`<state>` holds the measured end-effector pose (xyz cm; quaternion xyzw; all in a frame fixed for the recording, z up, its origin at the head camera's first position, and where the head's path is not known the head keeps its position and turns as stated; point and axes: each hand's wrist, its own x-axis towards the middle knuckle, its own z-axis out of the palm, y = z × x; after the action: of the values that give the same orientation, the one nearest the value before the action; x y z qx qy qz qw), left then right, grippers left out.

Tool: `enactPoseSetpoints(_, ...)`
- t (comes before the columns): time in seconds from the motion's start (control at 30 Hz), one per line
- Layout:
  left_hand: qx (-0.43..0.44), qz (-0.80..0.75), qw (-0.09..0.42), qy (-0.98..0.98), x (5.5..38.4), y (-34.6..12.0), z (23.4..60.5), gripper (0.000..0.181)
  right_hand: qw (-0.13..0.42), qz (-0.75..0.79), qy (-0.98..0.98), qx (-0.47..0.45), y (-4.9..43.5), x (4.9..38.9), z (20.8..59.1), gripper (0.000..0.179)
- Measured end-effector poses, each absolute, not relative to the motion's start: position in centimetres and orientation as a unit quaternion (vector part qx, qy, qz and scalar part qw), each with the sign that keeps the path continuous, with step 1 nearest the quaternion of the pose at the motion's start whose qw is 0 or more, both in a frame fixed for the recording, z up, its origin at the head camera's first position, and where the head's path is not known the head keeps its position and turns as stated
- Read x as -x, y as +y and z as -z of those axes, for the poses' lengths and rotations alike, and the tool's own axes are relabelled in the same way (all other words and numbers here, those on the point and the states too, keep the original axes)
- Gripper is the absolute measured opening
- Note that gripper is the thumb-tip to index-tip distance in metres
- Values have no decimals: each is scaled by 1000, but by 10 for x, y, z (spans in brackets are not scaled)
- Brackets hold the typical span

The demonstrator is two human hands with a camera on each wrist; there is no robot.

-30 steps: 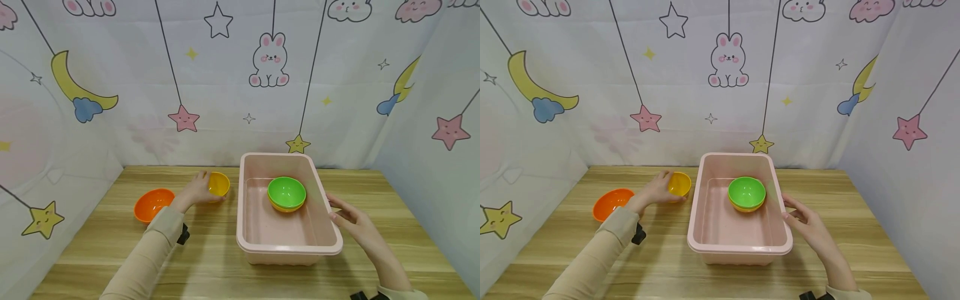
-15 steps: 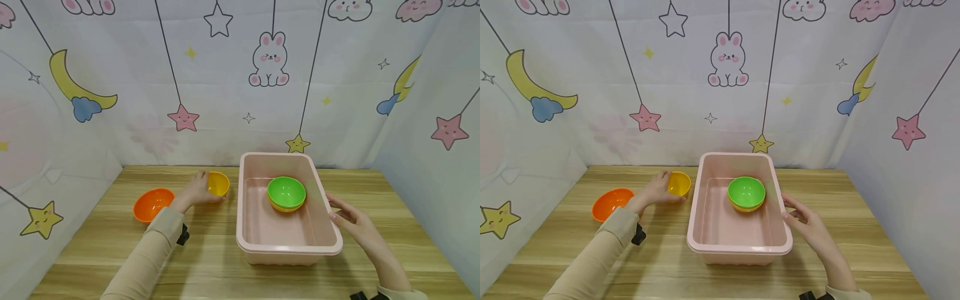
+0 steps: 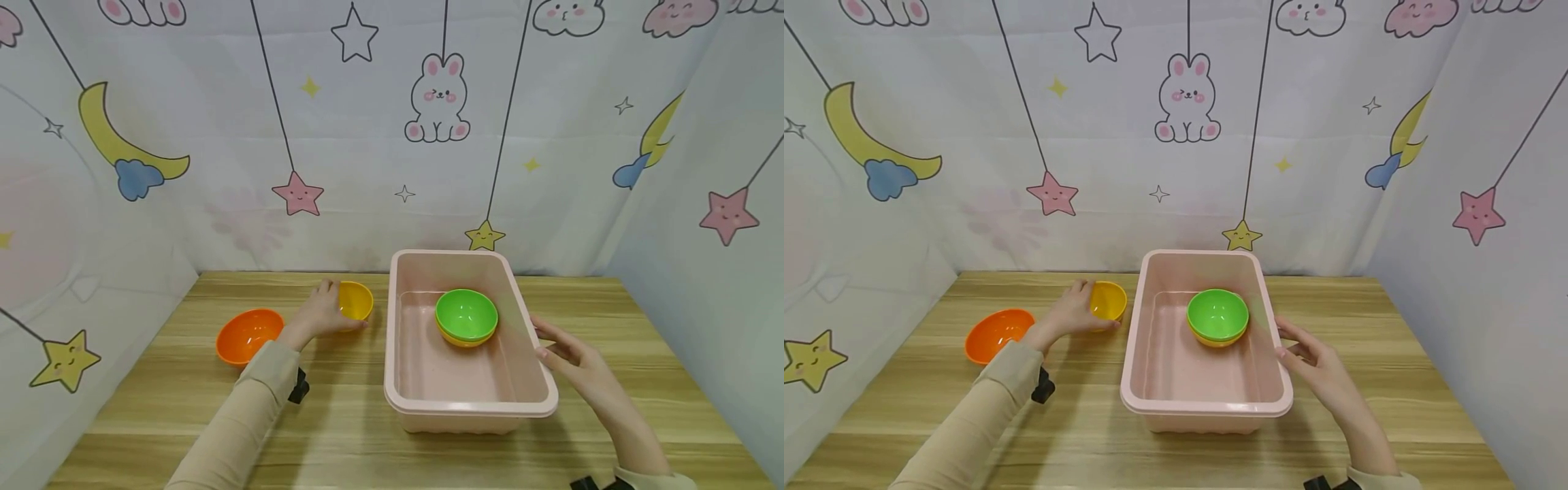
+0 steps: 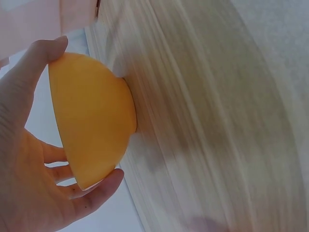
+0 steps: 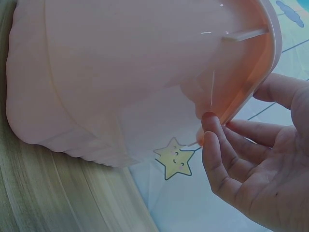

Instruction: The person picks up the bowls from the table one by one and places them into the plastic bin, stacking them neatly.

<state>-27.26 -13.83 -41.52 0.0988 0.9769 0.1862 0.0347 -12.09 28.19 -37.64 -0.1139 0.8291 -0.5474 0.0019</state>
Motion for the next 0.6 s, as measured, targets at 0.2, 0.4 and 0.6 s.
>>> enactPoseSetpoints(0.2,-91,-190,30,977,270,-138,416,111,5,546,830,111,282,121,377,52)
enactPoseSetpoints(0.4,-90,-192,21,977,268,-140,416,110,3,534,839,100,282,120,377,53)
enactPoseSetpoints(0.6,-91,-187,13,978,266,-143,416,111,4,533,840,101,282,120,377,53)
